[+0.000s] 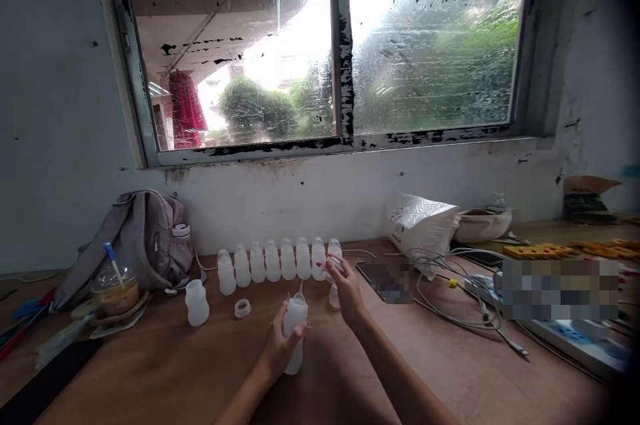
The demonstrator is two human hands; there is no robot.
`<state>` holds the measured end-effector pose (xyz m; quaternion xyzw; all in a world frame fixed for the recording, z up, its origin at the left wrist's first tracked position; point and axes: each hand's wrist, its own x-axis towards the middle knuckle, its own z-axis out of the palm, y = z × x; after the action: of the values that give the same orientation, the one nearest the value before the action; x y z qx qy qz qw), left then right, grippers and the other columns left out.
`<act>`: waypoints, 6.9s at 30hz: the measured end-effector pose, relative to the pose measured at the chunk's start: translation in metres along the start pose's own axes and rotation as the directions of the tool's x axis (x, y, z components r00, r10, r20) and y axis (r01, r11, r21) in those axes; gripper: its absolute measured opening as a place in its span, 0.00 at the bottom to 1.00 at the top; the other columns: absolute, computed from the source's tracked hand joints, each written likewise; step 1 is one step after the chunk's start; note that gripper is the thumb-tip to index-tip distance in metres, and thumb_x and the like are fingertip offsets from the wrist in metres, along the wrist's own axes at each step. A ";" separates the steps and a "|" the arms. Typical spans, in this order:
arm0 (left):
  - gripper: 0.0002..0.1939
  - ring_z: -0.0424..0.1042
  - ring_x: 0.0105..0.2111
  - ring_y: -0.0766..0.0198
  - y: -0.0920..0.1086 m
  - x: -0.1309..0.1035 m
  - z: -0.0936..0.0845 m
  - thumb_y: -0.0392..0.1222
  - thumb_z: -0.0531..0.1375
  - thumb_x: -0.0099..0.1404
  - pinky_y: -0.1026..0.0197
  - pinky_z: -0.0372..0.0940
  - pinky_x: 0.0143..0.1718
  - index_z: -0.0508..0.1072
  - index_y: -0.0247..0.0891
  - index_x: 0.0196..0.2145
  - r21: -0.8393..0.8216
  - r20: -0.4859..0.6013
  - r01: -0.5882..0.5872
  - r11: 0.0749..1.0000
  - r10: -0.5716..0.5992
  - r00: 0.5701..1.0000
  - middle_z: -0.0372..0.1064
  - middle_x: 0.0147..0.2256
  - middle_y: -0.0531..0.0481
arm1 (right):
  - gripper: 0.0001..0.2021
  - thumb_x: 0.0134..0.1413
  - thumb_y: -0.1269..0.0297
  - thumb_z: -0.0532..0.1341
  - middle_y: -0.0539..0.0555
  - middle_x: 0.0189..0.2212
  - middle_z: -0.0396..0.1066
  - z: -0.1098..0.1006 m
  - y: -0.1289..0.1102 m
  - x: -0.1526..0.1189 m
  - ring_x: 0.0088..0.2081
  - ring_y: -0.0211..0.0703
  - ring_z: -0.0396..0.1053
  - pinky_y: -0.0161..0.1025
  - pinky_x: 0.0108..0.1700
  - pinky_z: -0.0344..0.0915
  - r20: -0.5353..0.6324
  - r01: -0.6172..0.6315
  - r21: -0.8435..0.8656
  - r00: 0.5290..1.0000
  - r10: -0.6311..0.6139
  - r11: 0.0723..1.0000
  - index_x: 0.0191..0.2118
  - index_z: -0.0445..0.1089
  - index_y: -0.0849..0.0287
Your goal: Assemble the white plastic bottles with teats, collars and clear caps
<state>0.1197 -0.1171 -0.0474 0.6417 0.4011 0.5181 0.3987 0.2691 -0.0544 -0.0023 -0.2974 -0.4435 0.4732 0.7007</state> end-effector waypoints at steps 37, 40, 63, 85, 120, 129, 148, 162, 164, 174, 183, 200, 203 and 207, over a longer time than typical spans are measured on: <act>0.11 0.67 0.27 0.65 0.004 -0.004 -0.004 0.47 0.54 0.57 0.65 0.60 0.29 0.63 0.37 0.35 0.192 -0.032 -0.036 0.981 0.043 0.999 0.66 0.27 0.53 | 0.14 0.44 0.57 0.57 0.57 0.44 0.62 -0.046 0.052 0.006 0.49 0.52 0.53 0.50 0.46 0.46 0.169 0.171 -0.985 0.978 -0.120 0.007 0.39 0.66 0.55; 0.12 0.67 0.27 0.65 0.005 -0.005 -0.004 0.47 0.54 0.57 0.65 0.60 0.29 0.62 0.37 0.35 0.199 -0.024 -0.043 0.979 0.049 0.999 0.66 0.27 0.53 | 0.15 0.44 0.58 0.57 0.57 0.44 0.62 -0.047 0.051 0.005 0.49 0.53 0.53 0.50 0.46 0.47 0.127 0.130 -0.991 0.986 -0.107 0.025 0.40 0.66 0.55; 0.23 0.68 0.35 0.57 0.011 -0.005 -0.004 0.39 0.61 0.47 0.60 0.62 0.34 0.65 0.38 0.43 0.310 -0.006 -0.069 0.948 0.074 0.997 0.69 0.38 0.47 | 0.17 0.45 0.48 0.55 0.51 0.18 0.64 0.029 0.005 -0.047 0.23 0.39 0.63 0.32 0.24 0.50 0.320 0.327 -0.867 0.944 -0.081 0.377 0.23 0.61 0.59; 0.13 0.63 0.20 0.68 0.027 -0.013 -0.026 0.40 0.55 0.51 0.64 0.60 0.22 0.64 0.34 0.36 -0.532 0.366 0.442 0.722 -0.275 0.889 0.62 0.23 0.52 | 0.15 0.41 0.52 0.60 0.45 0.17 0.57 0.013 0.014 -0.032 0.21 0.33 0.56 0.31 0.22 0.54 0.446 0.263 -0.500 0.895 -0.015 0.825 0.29 0.64 0.59; 0.26 0.67 0.21 0.63 0.014 -0.004 -0.025 0.58 0.48 0.58 0.62 0.63 0.20 0.66 0.31 0.41 -0.439 0.427 0.523 0.731 -0.342 0.837 0.66 0.26 0.47 | 0.14 0.43 0.55 0.59 0.47 0.19 0.61 0.008 0.020 -0.025 0.18 0.30 0.58 0.31 0.21 0.55 0.396 -0.112 -0.200 0.900 0.185 0.973 0.25 0.64 0.62; 0.25 0.66 0.20 0.64 0.013 -0.005 -0.024 0.58 0.48 0.58 0.63 0.62 0.20 0.67 0.32 0.38 -0.418 0.412 0.535 0.734 -0.372 0.832 0.67 0.26 0.47 | 0.16 0.41 0.52 0.60 0.47 0.19 0.60 0.009 0.016 -0.027 0.19 0.31 0.57 0.30 0.19 0.54 0.377 -0.163 -0.194 0.898 0.227 0.967 0.24 0.64 0.63; 0.25 0.68 0.23 0.63 0.014 -0.009 -0.023 0.57 0.49 0.57 0.60 0.64 0.23 0.66 0.32 0.41 -0.375 0.472 0.566 0.735 -0.374 0.798 0.66 0.28 0.46 | 0.15 0.39 0.56 0.62 0.54 0.29 0.68 0.006 0.016 -0.022 0.29 0.37 0.65 0.35 0.31 0.62 0.376 -0.252 -0.041 0.893 0.249 0.967 0.32 0.70 0.62; 0.28 0.65 0.39 0.60 0.005 0.006 -0.034 0.43 0.66 0.44 0.62 0.60 0.40 0.63 0.36 0.42 -0.085 -0.031 -0.039 0.996 0.036 0.999 0.64 0.38 0.47 | 0.10 0.36 0.62 0.63 0.53 0.25 0.67 -0.006 0.029 -0.015 0.23 0.35 0.62 0.34 0.24 0.63 0.114 -0.301 -0.089 0.944 0.310 0.950 0.28 0.71 0.61; 0.32 0.65 0.38 0.60 0.001 0.008 -0.039 0.42 0.67 0.42 0.61 0.61 0.39 0.60 0.38 0.45 0.008 -0.080 -0.077 0.997 0.078 0.994 0.63 0.38 0.47 | 0.09 0.37 0.63 0.63 0.53 0.25 0.67 -0.005 0.030 -0.015 0.23 0.35 0.62 0.33 0.23 0.63 0.110 -0.304 -0.103 0.943 0.314 0.947 0.28 0.71 0.62; 0.29 0.65 0.37 0.62 0.000 0.001 -0.051 0.39 0.59 0.52 0.60 0.64 0.36 0.55 0.45 0.51 0.542 0.027 -0.306 0.783 0.348 0.937 0.59 0.45 0.47 | 0.08 0.39 0.66 0.61 0.53 0.22 0.66 -0.006 0.040 -0.016 0.21 0.34 0.62 0.30 0.19 0.61 0.098 -0.330 -0.216 0.929 0.357 0.919 0.28 0.70 0.64; 0.27 0.59 0.49 0.55 -0.002 0.002 -0.051 0.41 0.59 0.53 0.53 0.57 0.48 0.54 0.42 0.50 0.709 0.077 -0.374 0.598 0.461 0.884 0.55 0.49 0.43 | 0.06 0.41 0.69 0.58 0.52 0.21 0.64 -0.008 0.041 -0.015 0.19 0.32 0.61 0.29 0.17 0.60 0.061 -0.358 -0.284 0.919 0.390 0.889 0.28 0.69 0.65; 0.21 0.63 0.40 0.51 0.055 0.047 -0.170 0.54 0.57 0.51 0.55 0.57 0.39 0.62 0.36 0.37 0.974 -0.225 0.199 0.105 0.388 0.894 0.65 0.36 0.43 | 0.05 0.41 0.68 0.57 0.50 0.20 0.64 -0.004 0.048 -0.018 0.18 0.32 0.60 0.27 0.14 0.57 0.124 -0.233 -0.464 0.938 0.322 0.855 0.26 0.68 0.65; 0.22 0.63 0.41 0.50 0.051 0.054 -0.183 0.54 0.57 0.49 0.51 0.53 0.43 0.63 0.36 0.37 0.968 -0.250 0.245 0.055 0.313 0.916 0.66 0.37 0.42 | 0.05 0.41 0.69 0.57 0.50 0.21 0.64 -0.003 0.046 -0.021 0.19 0.32 0.61 0.27 0.15 0.58 0.134 -0.210 -0.496 0.940 0.313 0.843 0.26 0.68 0.64; 0.21 0.63 0.41 0.48 0.038 0.057 -0.185 0.53 0.58 0.49 0.41 0.43 0.48 0.65 0.36 0.36 0.971 -0.228 0.240 -0.008 0.276 0.934 0.67 0.37 0.39 | 0.05 0.42 0.69 0.57 0.50 0.20 0.64 -0.002 0.043 -0.023 0.19 0.32 0.61 0.27 0.16 0.59 0.139 -0.188 -0.536 0.942 0.305 0.823 0.26 0.68 0.64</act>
<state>-0.0501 -0.0596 0.0340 0.6308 0.7046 0.1897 -0.2641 0.2502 -0.0591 -0.0468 -0.4752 -0.5858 0.4538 0.4745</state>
